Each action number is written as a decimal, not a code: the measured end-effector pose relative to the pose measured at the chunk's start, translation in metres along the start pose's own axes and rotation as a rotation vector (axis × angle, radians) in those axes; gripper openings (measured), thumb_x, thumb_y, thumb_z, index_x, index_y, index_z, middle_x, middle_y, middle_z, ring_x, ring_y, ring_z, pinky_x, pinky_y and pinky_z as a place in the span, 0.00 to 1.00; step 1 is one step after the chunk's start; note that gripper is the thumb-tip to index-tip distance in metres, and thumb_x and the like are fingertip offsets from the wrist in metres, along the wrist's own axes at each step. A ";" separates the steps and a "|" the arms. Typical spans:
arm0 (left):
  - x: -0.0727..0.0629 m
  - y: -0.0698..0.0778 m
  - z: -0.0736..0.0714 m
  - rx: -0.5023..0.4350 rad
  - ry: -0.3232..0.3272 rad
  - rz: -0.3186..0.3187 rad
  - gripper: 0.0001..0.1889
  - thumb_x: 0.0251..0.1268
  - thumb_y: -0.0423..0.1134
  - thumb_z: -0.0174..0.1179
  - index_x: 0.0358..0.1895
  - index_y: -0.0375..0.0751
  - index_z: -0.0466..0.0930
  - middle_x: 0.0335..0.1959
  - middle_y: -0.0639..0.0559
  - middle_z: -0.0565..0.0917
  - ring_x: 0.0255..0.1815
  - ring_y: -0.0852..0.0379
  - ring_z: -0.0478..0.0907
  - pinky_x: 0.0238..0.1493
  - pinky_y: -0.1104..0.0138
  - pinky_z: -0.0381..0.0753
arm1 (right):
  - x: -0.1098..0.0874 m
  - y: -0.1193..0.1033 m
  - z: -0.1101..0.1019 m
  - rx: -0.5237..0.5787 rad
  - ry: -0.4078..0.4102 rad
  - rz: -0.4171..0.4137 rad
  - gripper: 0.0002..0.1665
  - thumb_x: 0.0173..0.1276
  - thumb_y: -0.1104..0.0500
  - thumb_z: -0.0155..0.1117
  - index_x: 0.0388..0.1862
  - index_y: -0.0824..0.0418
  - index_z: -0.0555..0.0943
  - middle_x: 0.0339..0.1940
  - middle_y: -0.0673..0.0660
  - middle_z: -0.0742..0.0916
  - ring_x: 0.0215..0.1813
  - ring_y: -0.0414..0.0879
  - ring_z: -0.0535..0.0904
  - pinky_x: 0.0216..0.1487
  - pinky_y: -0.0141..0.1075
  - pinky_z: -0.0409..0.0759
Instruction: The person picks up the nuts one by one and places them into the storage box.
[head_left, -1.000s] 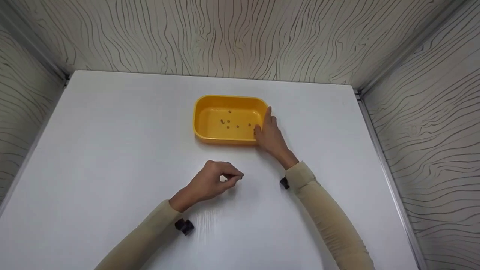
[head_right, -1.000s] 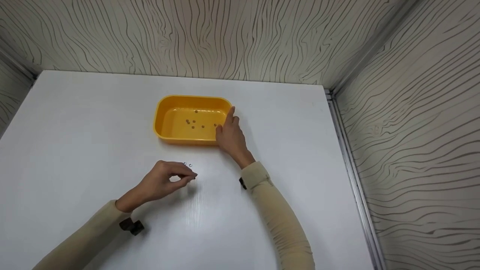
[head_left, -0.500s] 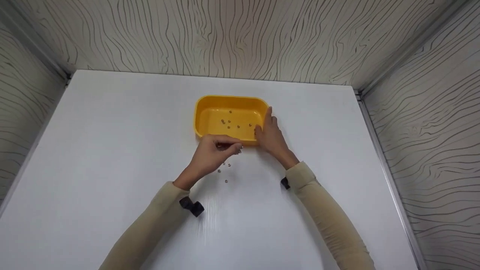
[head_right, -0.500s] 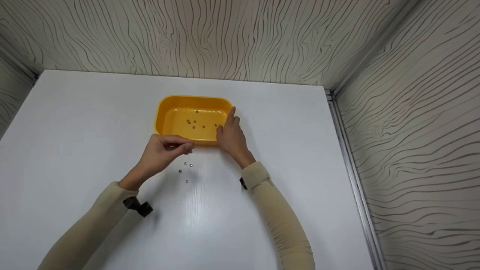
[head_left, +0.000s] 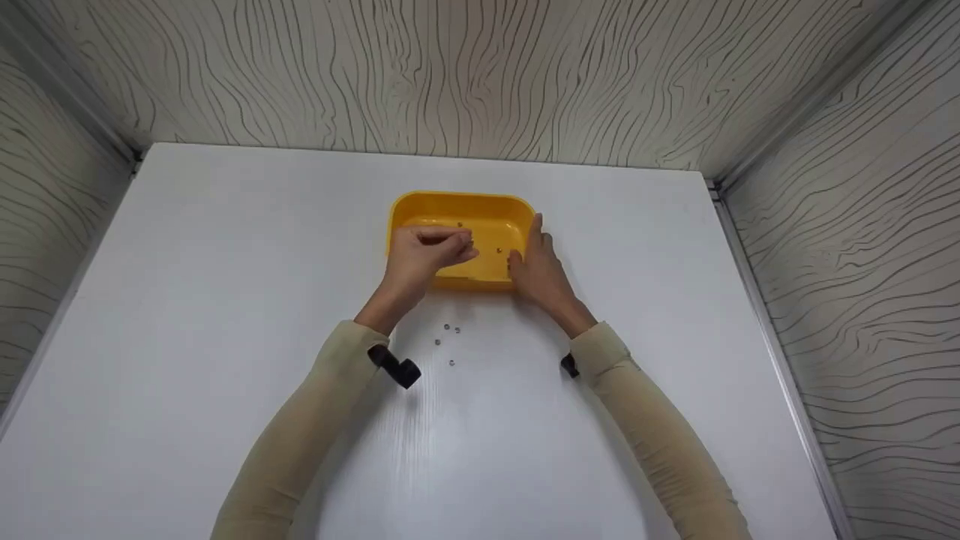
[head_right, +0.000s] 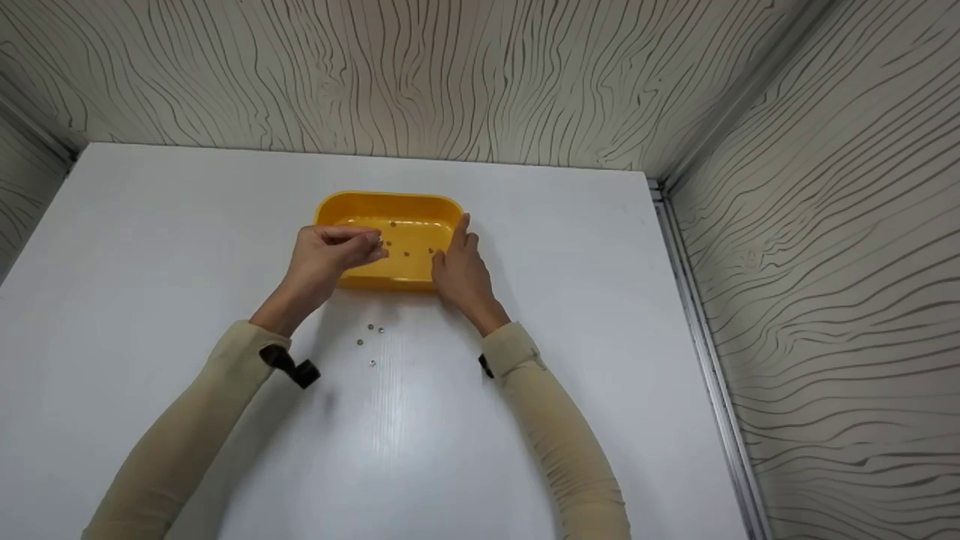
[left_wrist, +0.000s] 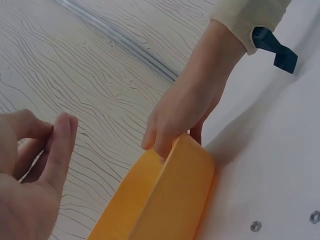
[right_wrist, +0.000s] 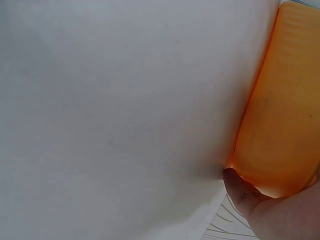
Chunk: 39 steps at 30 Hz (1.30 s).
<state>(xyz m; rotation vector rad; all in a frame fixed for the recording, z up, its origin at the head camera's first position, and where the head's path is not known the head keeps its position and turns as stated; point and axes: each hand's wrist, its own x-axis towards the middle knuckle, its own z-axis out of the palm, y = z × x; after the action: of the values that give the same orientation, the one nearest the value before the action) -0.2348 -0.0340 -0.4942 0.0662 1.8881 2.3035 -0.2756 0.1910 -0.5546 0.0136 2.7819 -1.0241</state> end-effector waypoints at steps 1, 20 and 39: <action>0.003 0.000 0.000 0.012 0.026 -0.010 0.09 0.74 0.36 0.65 0.50 0.37 0.91 0.48 0.39 0.90 0.45 0.54 0.92 0.54 0.64 0.89 | 0.000 0.000 0.000 0.001 -0.003 0.001 0.51 0.83 0.49 0.48 0.88 0.59 0.29 0.82 0.71 0.62 0.56 0.56 0.76 0.64 0.51 0.78; 0.052 -0.009 -0.012 0.031 0.305 -0.302 0.14 0.75 0.37 0.64 0.55 0.32 0.87 0.48 0.44 0.89 0.44 0.58 0.91 0.53 0.70 0.88 | 0.000 0.001 0.000 0.007 -0.005 -0.001 0.50 0.84 0.50 0.48 0.88 0.58 0.30 0.81 0.70 0.63 0.56 0.55 0.74 0.63 0.49 0.76; -0.005 -0.004 -0.009 0.641 -0.019 0.087 0.11 0.76 0.42 0.62 0.51 0.42 0.89 0.45 0.48 0.90 0.42 0.54 0.84 0.47 0.65 0.87 | 0.001 0.001 0.000 0.030 -0.018 0.013 0.50 0.84 0.50 0.47 0.88 0.57 0.29 0.84 0.69 0.59 0.61 0.55 0.74 0.72 0.50 0.74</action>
<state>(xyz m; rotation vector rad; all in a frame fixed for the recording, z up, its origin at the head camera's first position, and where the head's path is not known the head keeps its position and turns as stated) -0.2305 -0.0432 -0.4998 0.2466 2.5683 1.6366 -0.2768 0.1915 -0.5551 0.0257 2.7462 -1.0576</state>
